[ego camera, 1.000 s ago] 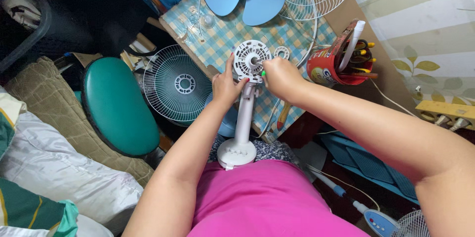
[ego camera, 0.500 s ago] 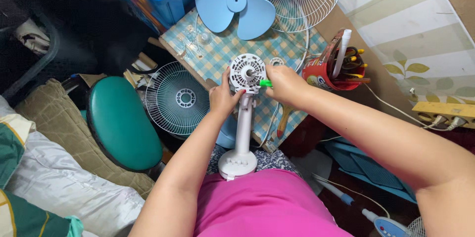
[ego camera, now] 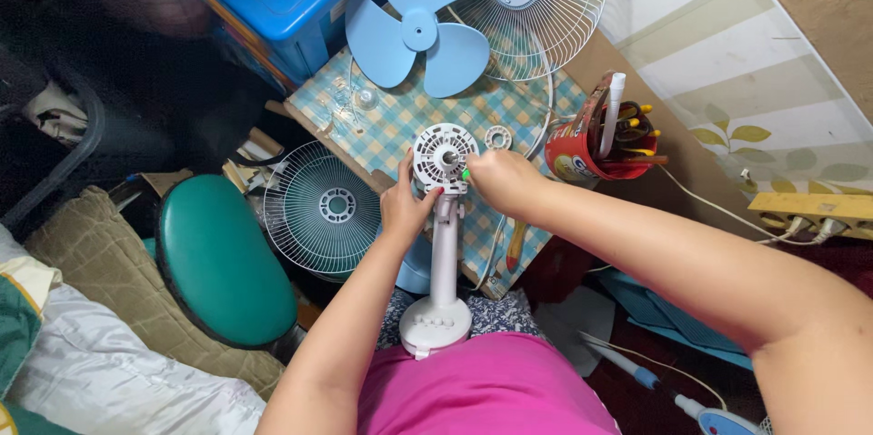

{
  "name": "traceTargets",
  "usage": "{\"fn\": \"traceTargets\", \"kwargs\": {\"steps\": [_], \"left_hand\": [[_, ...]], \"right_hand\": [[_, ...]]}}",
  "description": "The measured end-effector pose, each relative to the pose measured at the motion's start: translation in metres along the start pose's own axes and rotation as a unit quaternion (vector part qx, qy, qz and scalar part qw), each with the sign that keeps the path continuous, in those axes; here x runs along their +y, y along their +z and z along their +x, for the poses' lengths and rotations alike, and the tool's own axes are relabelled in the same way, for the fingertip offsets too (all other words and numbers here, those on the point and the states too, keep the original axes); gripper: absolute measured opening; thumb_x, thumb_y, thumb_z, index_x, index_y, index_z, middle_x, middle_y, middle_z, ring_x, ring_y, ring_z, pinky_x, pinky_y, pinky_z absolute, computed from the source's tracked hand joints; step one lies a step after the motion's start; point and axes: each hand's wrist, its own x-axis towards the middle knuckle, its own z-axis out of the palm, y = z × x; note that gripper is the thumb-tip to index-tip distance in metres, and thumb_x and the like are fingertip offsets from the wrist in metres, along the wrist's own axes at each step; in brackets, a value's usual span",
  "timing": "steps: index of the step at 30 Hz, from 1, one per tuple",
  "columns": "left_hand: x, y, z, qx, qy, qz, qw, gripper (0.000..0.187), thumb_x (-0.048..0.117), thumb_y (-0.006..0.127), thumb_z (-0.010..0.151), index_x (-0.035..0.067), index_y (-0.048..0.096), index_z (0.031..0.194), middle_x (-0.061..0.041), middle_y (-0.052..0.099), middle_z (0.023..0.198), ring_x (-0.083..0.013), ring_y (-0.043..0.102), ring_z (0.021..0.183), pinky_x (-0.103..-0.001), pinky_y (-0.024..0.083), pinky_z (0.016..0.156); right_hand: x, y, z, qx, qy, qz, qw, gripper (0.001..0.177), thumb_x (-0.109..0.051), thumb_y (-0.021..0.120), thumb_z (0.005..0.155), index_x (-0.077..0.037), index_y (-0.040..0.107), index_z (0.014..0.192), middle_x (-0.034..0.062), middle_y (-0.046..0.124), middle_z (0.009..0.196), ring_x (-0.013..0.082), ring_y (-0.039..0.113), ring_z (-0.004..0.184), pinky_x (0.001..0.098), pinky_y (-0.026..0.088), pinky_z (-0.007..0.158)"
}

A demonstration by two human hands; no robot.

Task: The person assembles a small white pedestal fan while seated. They use a green screwdriver to tighten the central hub, then attach the front wire cage and secure it with a plastic nut.

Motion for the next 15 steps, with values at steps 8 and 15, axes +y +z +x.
{"fn": "traceTargets", "kwargs": {"steps": [8, 15], "left_hand": [[-0.006, 0.001, 0.004, 0.022, 0.056, -0.001, 0.998, 0.093, 0.040, 0.083, 0.082, 0.015, 0.031, 0.155, -0.019, 0.071, 0.130, -0.0401, 0.072, 0.105, -0.049, 0.054, 0.089], [-0.004, -0.005, 0.001, 0.005, 0.038, -0.008, 0.999, 0.093, 0.040, 0.084, 0.079, 0.015, 0.032, 0.153, -0.017, 0.071, 0.129, -0.0384, 0.072, 0.108, -0.047, 0.055, 0.091]], "right_hand": [[0.016, 0.002, 0.026, 0.005, 0.169, 0.107, 0.980, 0.035, -0.022, 0.075, 0.091, 0.011, 0.067, 0.083, 0.0335, 0.067, 0.083, 0.0481, 0.069, 0.082, 0.0512, 0.057, 0.076], [0.008, -0.025, -0.019, -0.016, -0.113, -0.042, 0.993, 0.031, 0.000, 0.070, 0.076, 0.003, 0.058, 0.104, 0.0219, 0.064, 0.090, 0.0411, 0.070, 0.079, 0.0485, 0.056, 0.063]]}}
